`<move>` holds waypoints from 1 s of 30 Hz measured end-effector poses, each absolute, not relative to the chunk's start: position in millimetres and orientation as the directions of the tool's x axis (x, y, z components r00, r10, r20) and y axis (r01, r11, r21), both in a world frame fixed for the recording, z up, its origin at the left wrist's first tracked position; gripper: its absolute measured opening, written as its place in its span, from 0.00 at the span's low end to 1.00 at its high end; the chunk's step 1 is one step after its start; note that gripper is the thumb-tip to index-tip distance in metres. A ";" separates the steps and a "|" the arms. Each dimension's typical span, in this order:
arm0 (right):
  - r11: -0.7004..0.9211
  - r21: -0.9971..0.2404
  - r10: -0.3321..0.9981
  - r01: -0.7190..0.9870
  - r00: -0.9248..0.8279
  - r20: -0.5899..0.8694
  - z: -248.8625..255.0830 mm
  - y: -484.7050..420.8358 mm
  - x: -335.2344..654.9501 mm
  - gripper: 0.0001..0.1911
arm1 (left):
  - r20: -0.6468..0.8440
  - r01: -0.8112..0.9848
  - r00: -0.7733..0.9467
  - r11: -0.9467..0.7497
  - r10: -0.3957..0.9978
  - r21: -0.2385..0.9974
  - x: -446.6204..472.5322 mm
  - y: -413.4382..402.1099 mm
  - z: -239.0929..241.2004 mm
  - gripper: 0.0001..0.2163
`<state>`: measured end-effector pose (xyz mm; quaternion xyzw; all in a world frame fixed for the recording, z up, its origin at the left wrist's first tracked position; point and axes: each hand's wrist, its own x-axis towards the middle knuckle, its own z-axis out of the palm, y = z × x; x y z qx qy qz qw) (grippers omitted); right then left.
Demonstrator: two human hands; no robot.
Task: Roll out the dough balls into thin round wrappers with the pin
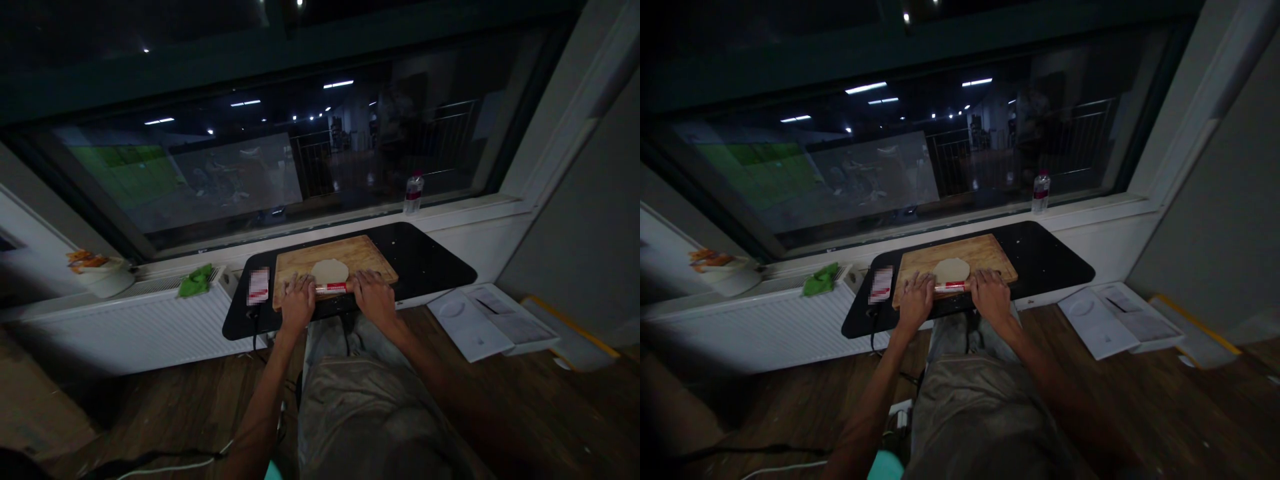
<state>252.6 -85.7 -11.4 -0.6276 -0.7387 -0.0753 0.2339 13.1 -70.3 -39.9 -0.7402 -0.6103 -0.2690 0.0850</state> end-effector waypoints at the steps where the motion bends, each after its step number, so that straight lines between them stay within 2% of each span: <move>1: 0.197 -0.183 0.896 0.963 -0.101 0.433 -10.1 -84.2 252.4 0.23 | 0.495 0.950 0.112 -0.239 0.861 0.200 13.1 -67.5 -38.4 0.23; 8: 0.162 -0.176 0.899 0.971 -0.071 0.433 -1.1 -56.1 251.9 0.22 | 0.395 0.970 0.113 -0.187 0.912 0.153 20.3 -34.3 -18.4 0.23; 20: 0.183 -0.203 0.899 0.962 -0.080 0.430 -10.2 -75.5 253.6 0.24 | 0.466 0.959 0.088 -0.202 0.880 0.200 20.3 -54.5 -35.7 0.23; 30: 0.271 -0.213 0.827 0.939 -0.114 0.550 -35.8 -97.8 253.5 0.27 | 0.483 0.951 0.077 -0.210 0.872 0.228 20.4 -64.1 -39.0 0.21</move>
